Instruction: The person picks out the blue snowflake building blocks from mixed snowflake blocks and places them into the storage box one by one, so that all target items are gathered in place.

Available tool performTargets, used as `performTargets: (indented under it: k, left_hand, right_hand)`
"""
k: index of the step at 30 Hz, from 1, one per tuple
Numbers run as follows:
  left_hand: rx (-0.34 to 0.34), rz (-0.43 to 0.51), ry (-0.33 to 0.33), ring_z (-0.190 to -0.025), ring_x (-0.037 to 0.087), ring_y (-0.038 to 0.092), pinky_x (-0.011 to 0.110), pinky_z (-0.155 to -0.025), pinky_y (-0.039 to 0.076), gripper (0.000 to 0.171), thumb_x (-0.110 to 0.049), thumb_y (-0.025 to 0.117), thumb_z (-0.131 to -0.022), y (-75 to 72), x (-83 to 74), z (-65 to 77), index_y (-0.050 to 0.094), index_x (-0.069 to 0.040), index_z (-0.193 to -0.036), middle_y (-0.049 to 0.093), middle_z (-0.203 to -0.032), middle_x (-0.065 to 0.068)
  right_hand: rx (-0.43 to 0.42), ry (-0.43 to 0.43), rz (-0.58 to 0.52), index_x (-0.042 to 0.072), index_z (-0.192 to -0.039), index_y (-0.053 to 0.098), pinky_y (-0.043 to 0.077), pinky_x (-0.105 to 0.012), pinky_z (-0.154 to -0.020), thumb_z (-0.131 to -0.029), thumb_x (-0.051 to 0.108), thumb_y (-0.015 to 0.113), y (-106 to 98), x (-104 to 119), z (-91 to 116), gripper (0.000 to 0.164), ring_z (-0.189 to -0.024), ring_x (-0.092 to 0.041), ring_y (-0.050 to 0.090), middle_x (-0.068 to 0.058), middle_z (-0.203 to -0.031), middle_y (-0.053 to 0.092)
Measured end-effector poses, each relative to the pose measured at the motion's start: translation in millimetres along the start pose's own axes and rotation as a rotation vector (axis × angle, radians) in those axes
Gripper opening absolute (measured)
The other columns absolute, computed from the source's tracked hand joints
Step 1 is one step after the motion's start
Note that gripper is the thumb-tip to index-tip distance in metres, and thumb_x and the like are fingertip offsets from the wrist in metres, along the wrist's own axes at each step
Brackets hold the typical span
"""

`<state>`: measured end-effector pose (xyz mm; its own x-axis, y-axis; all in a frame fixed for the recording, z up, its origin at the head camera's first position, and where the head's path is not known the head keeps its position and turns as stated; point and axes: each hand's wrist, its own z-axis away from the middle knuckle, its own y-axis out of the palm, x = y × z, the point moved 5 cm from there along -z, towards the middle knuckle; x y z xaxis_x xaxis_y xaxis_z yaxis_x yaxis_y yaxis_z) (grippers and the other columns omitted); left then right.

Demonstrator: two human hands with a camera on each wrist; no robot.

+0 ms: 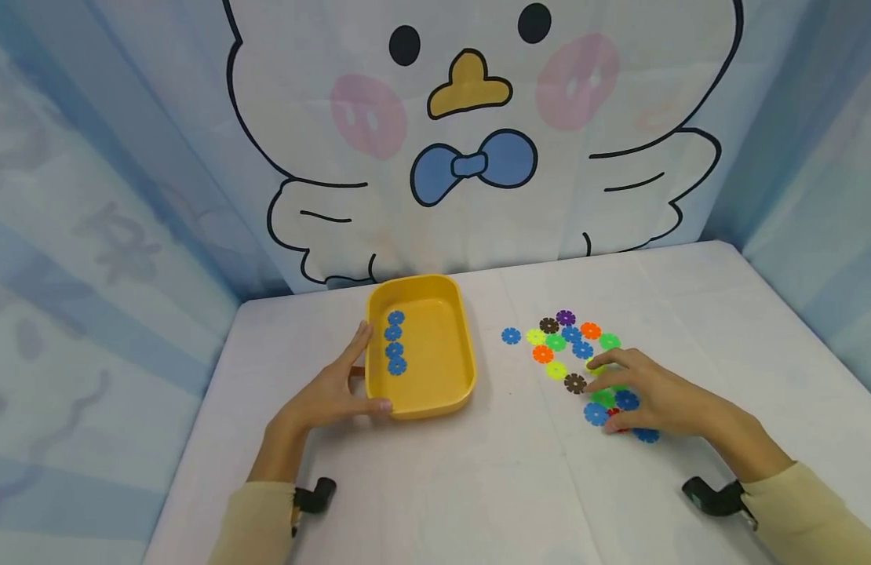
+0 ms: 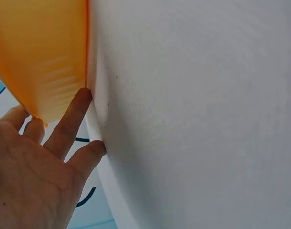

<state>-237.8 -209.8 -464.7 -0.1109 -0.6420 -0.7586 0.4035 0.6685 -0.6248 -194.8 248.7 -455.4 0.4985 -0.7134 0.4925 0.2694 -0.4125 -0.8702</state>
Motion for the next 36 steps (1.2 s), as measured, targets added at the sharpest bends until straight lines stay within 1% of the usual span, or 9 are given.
performTargets:
  k: [3,5,9,16,23,27,32,34,36]
  left_hand:
    - [-0.003,0.0,0.009,-0.132,0.028,0.054,0.054,-0.11,0.047,0.127,-0.05,0.088,-0.076,0.1,0.8,-0.2,-0.003,-0.04,-0.164,-0.006,-0.171,-0.016]
    - [-0.004,-0.001,0.024,-0.132,0.027,0.055,0.054,-0.111,0.047,0.127,-0.05,0.088,-0.077,0.1,0.7,-0.8,-0.003,-0.038,-0.164,-0.006,-0.171,-0.016]
    - [-0.008,-0.007,0.044,-0.131,0.026,0.055,0.053,-0.113,0.045,0.127,-0.05,0.088,-0.076,-1.5,-2.8,-1.5,-0.002,-0.035,-0.165,-0.007,-0.172,-0.015]
    - [-0.006,-0.015,0.019,-0.132,0.027,0.054,0.053,-0.114,0.043,0.129,-0.051,0.089,-0.076,-3.3,-4.6,-0.1,-0.002,-0.035,-0.165,-0.007,-0.171,-0.015]
    - [-0.007,-0.01,0.021,-0.133,0.027,0.054,0.053,-0.115,0.042,0.128,-0.051,0.089,-0.075,-0.5,-4.5,-2.3,-0.002,-0.036,-0.165,-0.006,-0.171,-0.016]
    - [-0.008,-0.015,0.028,-0.132,0.027,0.054,0.053,-0.114,0.044,0.128,-0.051,0.088,-0.076,-0.4,-4.5,-3.1,-0.001,-0.035,-0.165,-0.006,-0.172,-0.014]
    - [-0.01,-0.01,0.019,-0.132,0.028,0.054,0.054,-0.114,0.044,0.128,-0.049,0.089,-0.075,-1.1,-3.5,-0.4,0.0,-0.035,-0.165,-0.007,-0.172,-0.013]
    - [-0.009,-0.006,0.014,-0.133,0.028,0.054,0.055,-0.114,0.043,0.128,-0.049,0.09,-0.075,-1.3,-3.3,0.5,0.0,-0.036,-0.165,-0.007,-0.172,-0.014]
    - [-0.007,-0.014,0.019,-0.133,0.028,0.054,0.055,-0.114,0.042,0.127,-0.049,0.089,-0.075,-1.7,-3.8,0.6,0.0,-0.035,-0.165,-0.007,-0.172,-0.013]
  right_hand:
    - [0.027,0.004,-0.003,0.036,-0.118,0.075,0.049,-0.065,-0.102,-0.081,0.045,0.086,1.4,1.9,0.3,0.039,-0.132,-0.035,0.043,-0.004,-0.141,0.055]
    - [0.047,0.022,-0.005,0.036,-0.119,0.075,0.048,-0.066,-0.102,-0.082,0.045,0.085,1.6,3.0,1.3,0.04,-0.134,-0.037,0.042,-0.006,-0.143,0.054]
    - [0.069,0.049,0.014,0.033,-0.12,0.076,0.047,-0.065,-0.104,-0.084,0.045,0.083,1.3,4.3,3.5,0.038,-0.135,-0.039,0.041,-0.007,-0.144,0.053]
    - [0.073,0.041,0.034,0.034,-0.115,0.077,0.046,-0.063,-0.106,-0.086,0.047,0.08,2.5,4.8,3.6,0.032,-0.133,-0.036,0.044,-0.005,-0.143,0.055]
    - [0.058,0.022,0.05,0.036,-0.114,0.076,0.047,-0.061,-0.106,-0.086,0.042,0.082,4.9,4.1,4.1,0.029,-0.132,-0.034,0.047,-0.002,-0.142,0.057]
    - [0.069,0.03,0.041,0.04,-0.112,0.074,0.048,-0.06,-0.106,-0.087,0.036,0.082,7.5,5.0,3.7,0.026,-0.134,-0.034,0.044,-0.002,-0.144,0.055]
    - [0.077,0.018,0.013,0.041,-0.108,0.07,0.048,-0.059,-0.106,-0.088,0.026,0.083,10.4,8.5,-1.0,0.028,-0.137,-0.035,0.04,-0.003,-0.147,0.052]
    - [0.071,0.013,0.009,0.039,-0.106,0.068,0.048,-0.059,-0.106,-0.087,0.025,0.083,10.0,10.7,-2.6,0.029,-0.136,-0.034,0.04,-0.003,-0.145,0.053]
    - [0.051,0.006,0.018,0.038,-0.104,0.067,0.048,-0.06,-0.106,-0.085,0.024,0.085,8.5,13.1,-3.2,0.03,-0.133,-0.033,0.041,-0.001,-0.14,0.057]
